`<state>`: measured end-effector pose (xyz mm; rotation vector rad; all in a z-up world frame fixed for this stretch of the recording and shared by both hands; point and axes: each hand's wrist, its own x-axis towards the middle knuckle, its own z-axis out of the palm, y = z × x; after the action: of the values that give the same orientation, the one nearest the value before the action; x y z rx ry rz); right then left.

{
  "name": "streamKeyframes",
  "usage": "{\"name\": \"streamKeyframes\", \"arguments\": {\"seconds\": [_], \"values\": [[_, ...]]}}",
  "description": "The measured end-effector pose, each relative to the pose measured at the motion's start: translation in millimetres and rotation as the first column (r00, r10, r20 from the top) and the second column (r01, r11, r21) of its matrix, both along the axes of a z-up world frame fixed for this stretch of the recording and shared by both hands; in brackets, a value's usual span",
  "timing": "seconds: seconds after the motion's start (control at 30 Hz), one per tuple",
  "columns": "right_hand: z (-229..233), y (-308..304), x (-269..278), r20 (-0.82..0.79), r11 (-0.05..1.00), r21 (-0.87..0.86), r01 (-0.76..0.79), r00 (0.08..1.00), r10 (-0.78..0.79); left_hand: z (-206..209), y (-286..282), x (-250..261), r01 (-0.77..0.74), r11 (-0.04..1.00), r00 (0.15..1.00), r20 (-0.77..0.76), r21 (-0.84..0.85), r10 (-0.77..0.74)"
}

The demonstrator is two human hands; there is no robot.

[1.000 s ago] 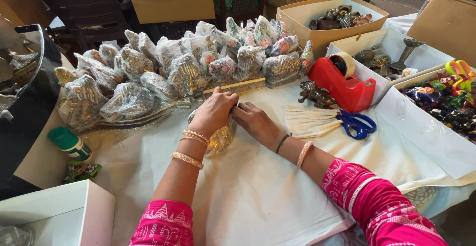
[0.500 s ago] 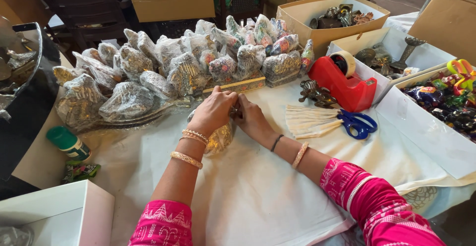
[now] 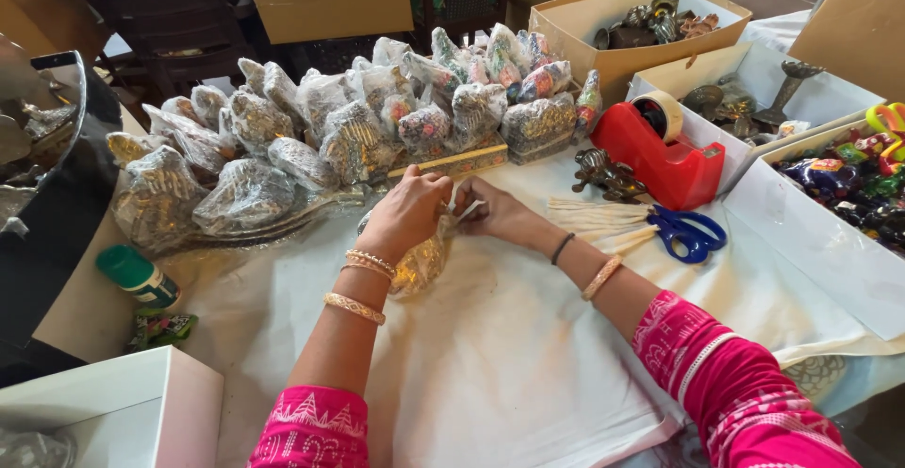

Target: The person wraps a small decorative figurine in bubble wrap, securing it with adhesive tape. They then place the wrapped item into a white box and retrieve a new sheet of bubble wrap to continue the process.

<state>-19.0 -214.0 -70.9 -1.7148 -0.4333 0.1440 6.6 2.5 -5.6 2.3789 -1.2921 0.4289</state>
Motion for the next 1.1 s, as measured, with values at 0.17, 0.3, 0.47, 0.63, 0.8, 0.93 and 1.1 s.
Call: {"name": "streamKeyframes", "arguments": {"seconds": [0.17,0.3,0.47,0.63,0.8,0.93,1.1], "values": [[-19,-4,13,0.101,0.997,0.046,0.069,0.992,-0.073,7,1,-7,0.036,0.998,0.999,-0.009,-0.043,-0.037],[-42,-1,30,0.068,0.992,0.088,0.095,0.993,-0.101,4,0,-3,0.034,0.999,0.999,-0.012,-0.012,-0.035],[-25,0,18,-0.12,0.981,0.17,0.094,0.99,-0.074,6,0,-6,0.002,1.0,0.999,-0.043,-0.015,-0.003],[-26,6,8,-0.007,0.964,0.208,0.163,0.986,-0.165,6,0,-6,0.006,0.999,0.999,-0.047,-0.04,-0.008],[-4,32,-22,0.194,0.919,-0.103,0.38,0.914,-0.356,5,0,-4,0.014,1.0,0.999,-0.036,-0.028,-0.015],[5,42,-32,0.397,0.871,-0.188,0.454,0.846,-0.356,9,0,-7,0.007,0.999,0.999,-0.041,-0.034,-0.008],[10,47,-35,0.372,0.851,-0.223,0.475,0.849,-0.376,9,0,-8,0.003,0.999,0.999,-0.05,-0.044,-0.005]]}}
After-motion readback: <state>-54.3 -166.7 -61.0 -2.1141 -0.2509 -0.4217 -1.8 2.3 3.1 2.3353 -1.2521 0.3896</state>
